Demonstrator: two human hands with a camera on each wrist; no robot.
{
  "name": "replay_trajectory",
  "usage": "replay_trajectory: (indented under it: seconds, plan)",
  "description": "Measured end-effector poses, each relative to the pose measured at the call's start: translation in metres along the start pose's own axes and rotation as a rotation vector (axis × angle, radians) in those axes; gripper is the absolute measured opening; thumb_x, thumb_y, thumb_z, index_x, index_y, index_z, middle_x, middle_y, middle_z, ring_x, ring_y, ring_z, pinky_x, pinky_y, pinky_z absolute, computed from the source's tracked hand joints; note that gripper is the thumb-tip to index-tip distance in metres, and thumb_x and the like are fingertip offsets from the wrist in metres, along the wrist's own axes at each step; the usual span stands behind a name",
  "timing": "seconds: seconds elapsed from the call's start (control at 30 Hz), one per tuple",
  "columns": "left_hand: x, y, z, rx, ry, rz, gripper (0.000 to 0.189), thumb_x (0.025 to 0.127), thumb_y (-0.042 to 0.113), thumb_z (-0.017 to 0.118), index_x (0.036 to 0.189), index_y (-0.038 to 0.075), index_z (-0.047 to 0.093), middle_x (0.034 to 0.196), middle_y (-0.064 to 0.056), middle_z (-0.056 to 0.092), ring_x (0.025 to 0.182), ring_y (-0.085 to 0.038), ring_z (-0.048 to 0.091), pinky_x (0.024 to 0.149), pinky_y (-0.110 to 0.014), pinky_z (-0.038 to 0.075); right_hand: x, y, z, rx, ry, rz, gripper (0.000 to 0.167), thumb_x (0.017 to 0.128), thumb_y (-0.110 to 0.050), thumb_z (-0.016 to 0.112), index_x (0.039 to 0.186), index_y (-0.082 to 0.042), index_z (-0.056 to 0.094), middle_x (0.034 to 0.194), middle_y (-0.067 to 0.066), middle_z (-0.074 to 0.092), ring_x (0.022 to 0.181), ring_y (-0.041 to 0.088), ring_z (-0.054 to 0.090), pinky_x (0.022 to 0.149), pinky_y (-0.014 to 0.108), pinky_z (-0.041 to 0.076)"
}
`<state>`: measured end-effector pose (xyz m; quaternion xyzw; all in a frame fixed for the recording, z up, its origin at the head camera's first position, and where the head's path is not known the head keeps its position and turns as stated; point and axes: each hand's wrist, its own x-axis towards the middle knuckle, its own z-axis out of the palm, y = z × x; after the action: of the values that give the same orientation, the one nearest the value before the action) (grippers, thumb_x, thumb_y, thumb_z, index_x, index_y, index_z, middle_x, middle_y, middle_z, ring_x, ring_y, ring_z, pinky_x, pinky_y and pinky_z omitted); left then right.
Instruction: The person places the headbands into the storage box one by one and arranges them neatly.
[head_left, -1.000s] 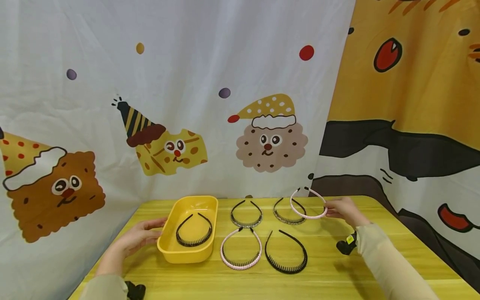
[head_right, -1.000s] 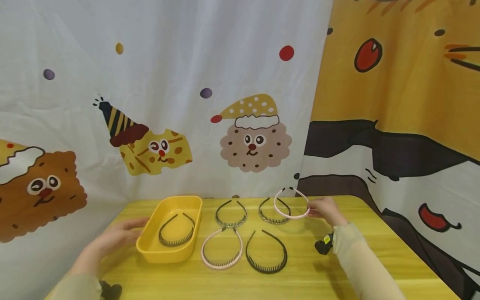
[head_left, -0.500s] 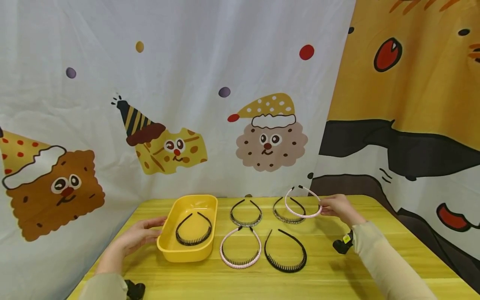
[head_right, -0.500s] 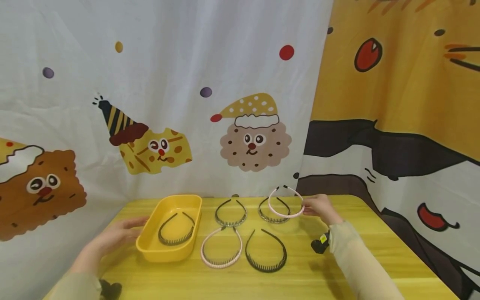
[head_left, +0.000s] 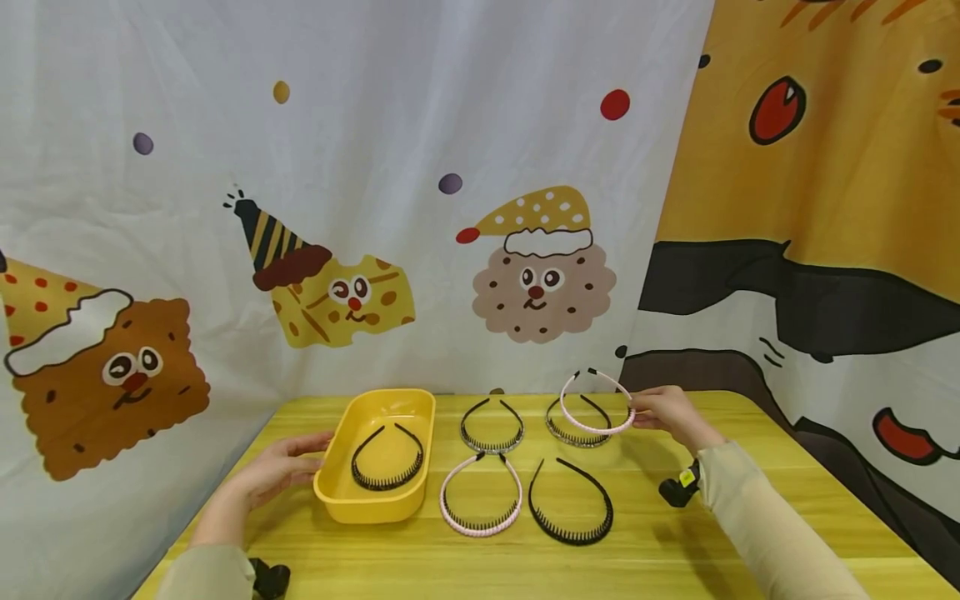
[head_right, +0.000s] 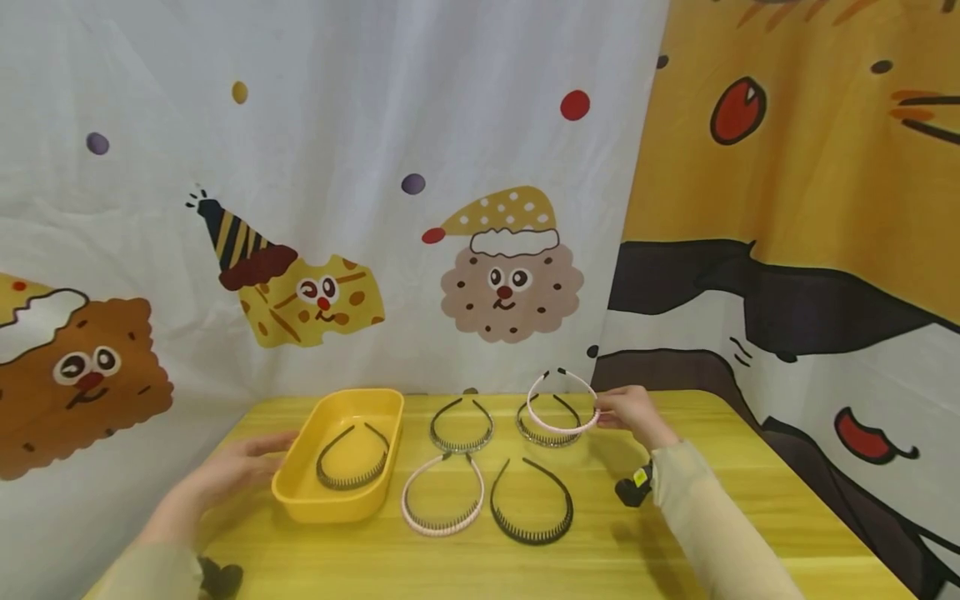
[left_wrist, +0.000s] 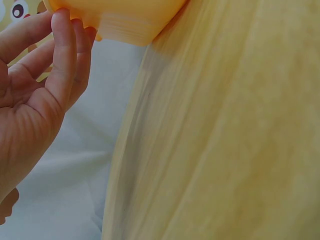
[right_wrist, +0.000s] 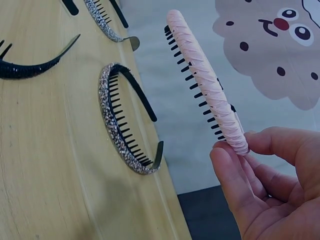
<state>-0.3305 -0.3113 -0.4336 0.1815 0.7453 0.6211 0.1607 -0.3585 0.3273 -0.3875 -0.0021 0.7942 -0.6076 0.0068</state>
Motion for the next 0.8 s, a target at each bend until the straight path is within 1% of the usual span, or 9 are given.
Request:
replay_trajectory:
  seconds: [0.2,0.33,0.63,0.8]
  plan:
    - [0.000,0.001,0.002,0.010,-0.005,-0.001,0.065,0.098,0.006,0.056,0.148,-0.014,0.018,0.151,-0.036,0.015,0.114,-0.015,0.058,0.092,-0.034,0.050,0.001,0.000,0.004,-0.001,0.012,-0.005,0.039,0.094,0.000,0.057,0.123,0.025,0.049,0.081,0.008,0.068,0.069,0.015,0.068,0.071,0.034,0.058]
    - [-0.001,0.001,0.002,0.013,-0.003,0.001,0.066,0.098,0.007,0.056,0.148,-0.014,0.018,0.151,-0.036,0.015,0.115,-0.016,0.058,0.092,-0.034,0.050,0.002,-0.001,0.006,-0.002,0.004,-0.013,0.039,0.094,-0.001,0.057,0.123,0.025,0.050,0.083,0.009,0.068,0.070,0.016,0.068,0.069,0.033,0.058]
    - [-0.001,-0.003,0.000,0.001,0.001,-0.011,0.065,0.098,0.007,0.055,0.148,-0.013,0.019,0.151,-0.036,0.017,0.116,-0.020,0.057,0.092,-0.035,0.051,0.001,-0.004,0.012,0.002,0.003,0.002,0.040,0.093,-0.001,0.058,0.123,0.025,0.049,0.082,0.009,0.068,0.069,0.017,0.068,0.073,0.038,0.058]
    - [0.000,-0.002,0.000,0.001,0.005,-0.014,0.065,0.099,0.008,0.055,0.149,-0.013,0.019,0.151,-0.036,0.017,0.117,-0.022,0.057,0.092,-0.036,0.050,0.003,-0.005,0.015,0.011,0.005,0.006,0.041,0.093,0.000,0.058,0.125,0.025,0.047,0.083,0.010,0.068,0.071,0.018,0.069,0.072,0.038,0.058]
